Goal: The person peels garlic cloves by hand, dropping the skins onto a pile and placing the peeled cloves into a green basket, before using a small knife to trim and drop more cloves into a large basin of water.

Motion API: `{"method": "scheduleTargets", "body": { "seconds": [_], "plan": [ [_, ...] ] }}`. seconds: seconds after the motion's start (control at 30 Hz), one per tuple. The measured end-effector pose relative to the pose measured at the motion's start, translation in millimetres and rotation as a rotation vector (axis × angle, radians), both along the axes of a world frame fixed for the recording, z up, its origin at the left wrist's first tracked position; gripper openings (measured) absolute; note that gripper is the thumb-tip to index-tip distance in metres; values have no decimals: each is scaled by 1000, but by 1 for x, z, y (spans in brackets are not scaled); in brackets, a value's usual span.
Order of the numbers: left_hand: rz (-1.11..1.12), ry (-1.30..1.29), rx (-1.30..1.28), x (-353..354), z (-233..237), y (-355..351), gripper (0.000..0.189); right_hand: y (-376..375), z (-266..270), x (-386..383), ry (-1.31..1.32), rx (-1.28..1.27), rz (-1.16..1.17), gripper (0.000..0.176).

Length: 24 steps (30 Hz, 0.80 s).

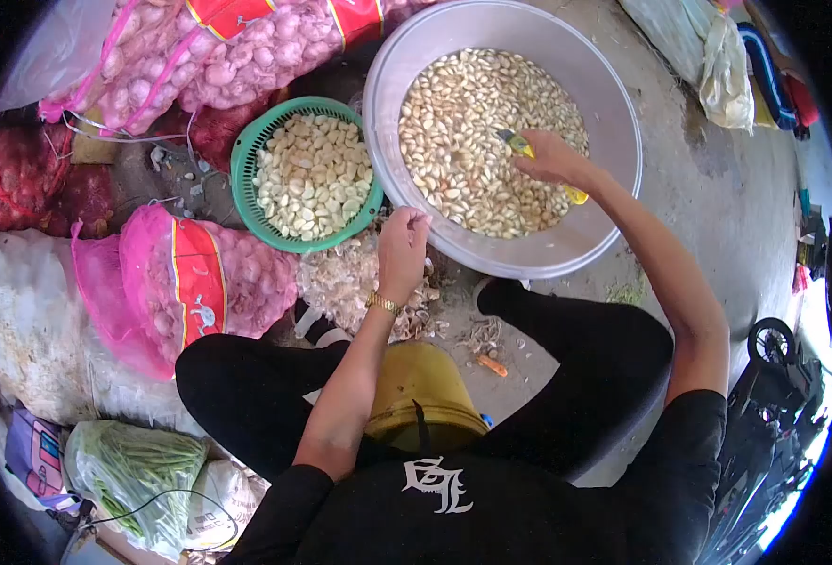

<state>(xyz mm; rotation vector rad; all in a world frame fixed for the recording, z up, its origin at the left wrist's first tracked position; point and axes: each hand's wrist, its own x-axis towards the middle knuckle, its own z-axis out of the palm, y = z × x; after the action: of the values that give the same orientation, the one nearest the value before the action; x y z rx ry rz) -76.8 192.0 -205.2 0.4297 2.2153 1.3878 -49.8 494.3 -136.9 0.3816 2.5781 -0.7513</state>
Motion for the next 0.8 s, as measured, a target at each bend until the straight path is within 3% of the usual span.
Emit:
{"method": "scheduleTargets", "body": {
  "seconds": [0.13,0.23,0.3,0.37,0.4,0.47,0.57,0.63,0.7,0.77,0.8],
  "plan": [
    [-65,218,94,-29,15,24,9,8,-38,-14,39,33,23,48],
    [-173,343,174,-63,-16,77,7,12,-70,-17,103,2,-29,46],
    [-230,299,96,-80,-68,120,8,12,-84,-20,141,-155,-207,42],
    [-358,442,-160,-91,-119,157,13,11,-99,-20,226,-168,-275,40],
    [-368,439,-161,-100,-132,171,13,7,-97,-21,237,-148,-349,39],
    [-582,609,-438,-104,-155,191,22,10,-119,-10,357,-150,-433,35],
    [-717,512,-579,-111,-157,192,23,5,-139,4,353,-188,-547,32],
    [-617,624,-470,-104,-157,187,14,7,-151,15,277,-221,-549,35],
    [-524,559,-464,-105,-155,185,13,10,-166,17,104,-105,-491,38],
    [-501,525,-374,-108,-150,182,9,10,-179,16,134,-98,-501,34],
    [-361,346,-242,-107,-140,179,8,10,-184,14,200,-79,-505,31]
  ]
}}
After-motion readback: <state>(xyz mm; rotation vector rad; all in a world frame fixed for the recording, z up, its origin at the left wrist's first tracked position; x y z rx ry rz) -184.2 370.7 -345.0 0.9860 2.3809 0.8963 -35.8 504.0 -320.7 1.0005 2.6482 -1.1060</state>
